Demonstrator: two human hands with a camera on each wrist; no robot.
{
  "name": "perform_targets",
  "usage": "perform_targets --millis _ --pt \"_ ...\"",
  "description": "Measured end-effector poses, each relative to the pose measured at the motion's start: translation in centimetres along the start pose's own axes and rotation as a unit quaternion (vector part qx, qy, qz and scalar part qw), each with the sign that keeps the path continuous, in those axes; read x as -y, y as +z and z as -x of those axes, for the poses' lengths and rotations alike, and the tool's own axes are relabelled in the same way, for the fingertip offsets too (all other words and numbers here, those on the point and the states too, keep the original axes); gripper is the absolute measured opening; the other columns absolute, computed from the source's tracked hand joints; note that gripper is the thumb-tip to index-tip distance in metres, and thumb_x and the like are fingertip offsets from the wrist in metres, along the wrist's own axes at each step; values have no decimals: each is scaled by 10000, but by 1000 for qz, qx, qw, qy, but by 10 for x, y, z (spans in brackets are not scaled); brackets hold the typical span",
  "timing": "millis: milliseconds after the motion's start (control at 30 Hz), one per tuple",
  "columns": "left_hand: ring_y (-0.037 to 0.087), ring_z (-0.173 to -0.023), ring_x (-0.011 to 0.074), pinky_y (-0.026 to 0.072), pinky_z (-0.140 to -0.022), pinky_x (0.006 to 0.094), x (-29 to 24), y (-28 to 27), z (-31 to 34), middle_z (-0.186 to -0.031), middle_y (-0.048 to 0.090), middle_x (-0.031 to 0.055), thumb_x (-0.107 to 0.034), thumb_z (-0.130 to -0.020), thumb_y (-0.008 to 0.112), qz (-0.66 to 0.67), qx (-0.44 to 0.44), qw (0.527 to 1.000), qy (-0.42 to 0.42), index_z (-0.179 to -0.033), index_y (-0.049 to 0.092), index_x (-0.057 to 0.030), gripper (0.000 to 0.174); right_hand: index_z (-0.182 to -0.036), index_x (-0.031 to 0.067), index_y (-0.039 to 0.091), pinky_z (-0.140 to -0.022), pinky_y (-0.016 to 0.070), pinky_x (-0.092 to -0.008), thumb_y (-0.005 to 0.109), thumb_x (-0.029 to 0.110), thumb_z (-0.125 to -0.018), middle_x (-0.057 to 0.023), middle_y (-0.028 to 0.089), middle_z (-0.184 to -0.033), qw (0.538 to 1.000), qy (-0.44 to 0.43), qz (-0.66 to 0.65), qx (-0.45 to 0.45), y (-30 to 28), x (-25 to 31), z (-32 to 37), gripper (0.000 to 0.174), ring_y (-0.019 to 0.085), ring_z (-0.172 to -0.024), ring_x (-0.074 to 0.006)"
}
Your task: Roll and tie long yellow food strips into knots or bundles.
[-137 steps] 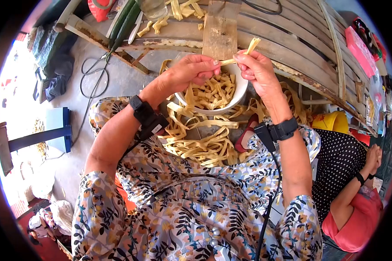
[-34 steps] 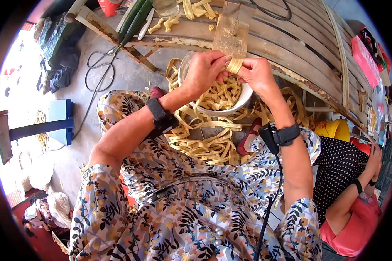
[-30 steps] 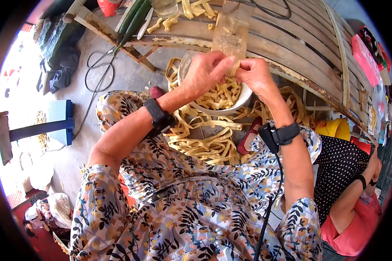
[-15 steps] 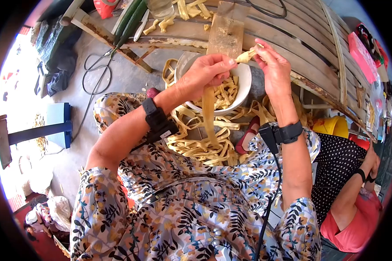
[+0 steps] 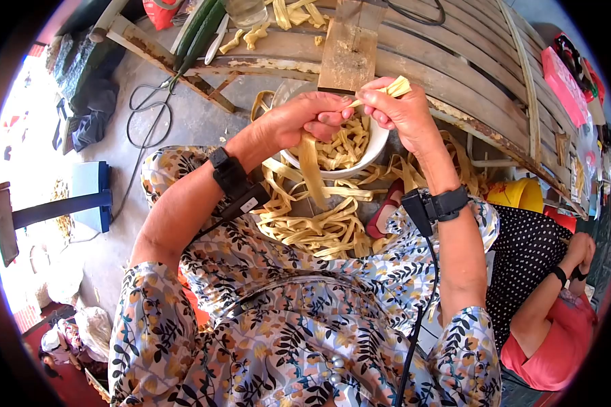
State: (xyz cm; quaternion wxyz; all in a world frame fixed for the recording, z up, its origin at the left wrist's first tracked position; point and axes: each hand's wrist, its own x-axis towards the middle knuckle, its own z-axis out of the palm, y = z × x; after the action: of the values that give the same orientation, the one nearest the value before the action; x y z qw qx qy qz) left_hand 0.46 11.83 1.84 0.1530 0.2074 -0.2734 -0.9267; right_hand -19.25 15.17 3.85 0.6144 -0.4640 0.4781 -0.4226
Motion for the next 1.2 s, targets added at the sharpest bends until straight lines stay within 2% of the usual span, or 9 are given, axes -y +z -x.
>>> perform_targets --millis 133,200,300,467,633,733,867,1033,1200 --pt "270 -427 1 198 -382 142 -4 0 1 -570 387 -71 -191 -887 484 -37 -18 999 0 -816 545 -30 186 -848 -12 617 -419 374 -161 602 189 -813 -39 596 -705 999 8 -31 -12 -4 0 -2 205 513 -533 -53" --pt "314 -442 18 245 -404 147 -6 -1 3 -583 415 -58 -214 -889 489 -139 -43 989 14 -825 549 -24 210 -848 -20 614 -415 384 -170 568 234 -841 -58 610 -743 999 18 -6 -34 -1 3 1 259 538 -541 -67" --pt "394 -504 39 320 -459 160 -12 2 6 -624 462 -46 -243 -893 492 -263 -74 962 25 -885 546 -24 226 -846 -9 609 -422 386 -165 521 359 -862 -54 592 -654 994 -45 65 -76 -3 -3 -2 380 507 -480 -57" --pt "467 -614 42 395 -571 180 -9 15 -2 -651 490 -34 -253 -886 511 -472 -95 869 116 -908 559 -16 243 -719 -12 599 -385 395 -212 505 340 -869 -51 552 -495 975 20 208 -72 1 -1 -1 393 508 -398 -95" --pt "395 -576 36 333 -536 177 -13 8 0 -624 446 -54 -263 -891 501 -390 -98 912 76 -884 577 -12 262 -585 12 576 -381 348 -215 529 384 -849 -24 513 -449 941 -80 317 -89 -4 -8 -5 458 463 -390 -80" --pt "362 -558 35 303 -515 177 -12 8 2 -611 427 -59 -269 -893 496 -368 -91 923 71 -890 581 -9 274 -585 16 575 -382 322 -208 548 408 -832 -8 496 -457 981 -55 161 -99 -1 -9 -5 464 428 -387 -71" --pt "358 -553 34 300 -508 178 -15 7 5 -602 418 -61 -271 -895 491 -355 -70 929 72 -888 585 -12 275 -578 19 572 -377 311 -206 556 411 -826 -2 482 -463 985 -53 126 -103 4 -5 -5 464 410 -384 -62" --pt "367 -552 30 304 -502 177 -15 14 6 -597 418 -64 -246 -905 473 -436 -100 888 104 -888 595 -25 253 -560 23 564 -378 312 -206 564 411 -819 -5 481 -461 981 -80 118 -131 2 -5 -6 467 408 -386 -56" --pt "401 -555 28 334 -498 174 -14 14 9 -604 465 -45 -220 -896 483 -436 -102 884 132 -859 600 -15 239 -710 9 595 -417 361 -189 604 400 -793 -15 552 -595 991 -8 114 -74 3 1 -1 400 463 -479 -49"
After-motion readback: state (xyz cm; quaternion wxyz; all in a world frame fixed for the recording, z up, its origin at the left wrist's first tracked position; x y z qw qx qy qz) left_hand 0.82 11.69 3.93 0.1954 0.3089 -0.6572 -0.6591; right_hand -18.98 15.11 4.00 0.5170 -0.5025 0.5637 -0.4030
